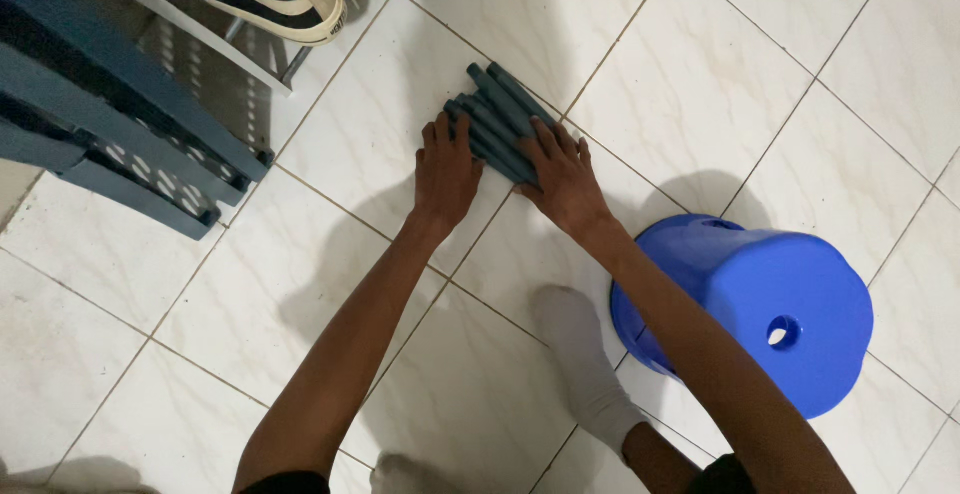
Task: The person assembles a blue plastic shoe rack by inserting cylindrical connectors into the frame and attaching perforated panels. The person works on a tiled floor next to a pile of shoes and a blue stool.
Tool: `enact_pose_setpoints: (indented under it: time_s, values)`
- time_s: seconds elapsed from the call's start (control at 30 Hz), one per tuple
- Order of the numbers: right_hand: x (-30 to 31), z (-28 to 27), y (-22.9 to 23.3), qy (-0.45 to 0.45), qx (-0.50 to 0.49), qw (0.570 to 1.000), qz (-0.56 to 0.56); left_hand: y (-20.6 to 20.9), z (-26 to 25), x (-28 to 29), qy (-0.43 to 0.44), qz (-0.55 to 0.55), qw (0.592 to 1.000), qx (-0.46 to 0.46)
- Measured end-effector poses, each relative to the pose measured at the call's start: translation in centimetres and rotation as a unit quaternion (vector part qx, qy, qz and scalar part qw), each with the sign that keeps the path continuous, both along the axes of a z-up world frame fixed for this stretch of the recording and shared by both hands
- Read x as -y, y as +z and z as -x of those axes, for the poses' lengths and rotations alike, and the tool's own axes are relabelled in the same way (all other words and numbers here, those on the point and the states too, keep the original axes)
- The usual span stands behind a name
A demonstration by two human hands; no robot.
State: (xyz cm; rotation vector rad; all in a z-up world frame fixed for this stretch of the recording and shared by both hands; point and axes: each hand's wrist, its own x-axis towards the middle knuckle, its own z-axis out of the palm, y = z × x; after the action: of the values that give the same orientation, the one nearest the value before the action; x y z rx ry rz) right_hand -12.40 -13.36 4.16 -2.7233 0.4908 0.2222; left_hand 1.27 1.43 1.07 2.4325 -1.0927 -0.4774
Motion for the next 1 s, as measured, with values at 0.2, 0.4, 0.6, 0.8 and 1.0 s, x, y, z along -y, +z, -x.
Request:
enact_pose_setpoints:
  time_s: [0.2, 0.4, 0.6, 0.8, 1.0]
  values:
    - [0.7, -0.3, 0.6, 0.034, 0.078, 0.996, 0.010, 0.0, 0.1, 0.1, -0.004, -0.007, 1.000, -0.012]
    - [1.4, -1.3, 1.9, -0.150, 0.088, 0.973, -0.148, -0.4, 0.0, 0.0, -0.022, -0.002, 1.000, -0.008]
    - [2.6, -1.9, -1.2, -0.134, 0.120, 0.980, -0.082, 0.1, -0.1, 0.1, -0.026, -0.014, 0.999, -0.014]
    - [4.2, -2.4, -3.0, -0.187, 0.097, 0.966, -0.150, -0.1, -0.3, -0.1, -0.042, -0.046, 0.998, -0.006]
    - [5.0, -2.4, -5.0, -0.179, 0.056, 0.981, -0.057, -0.6, -0.8, -0.6, -0.047, -0.059, 0.997, 0.000]
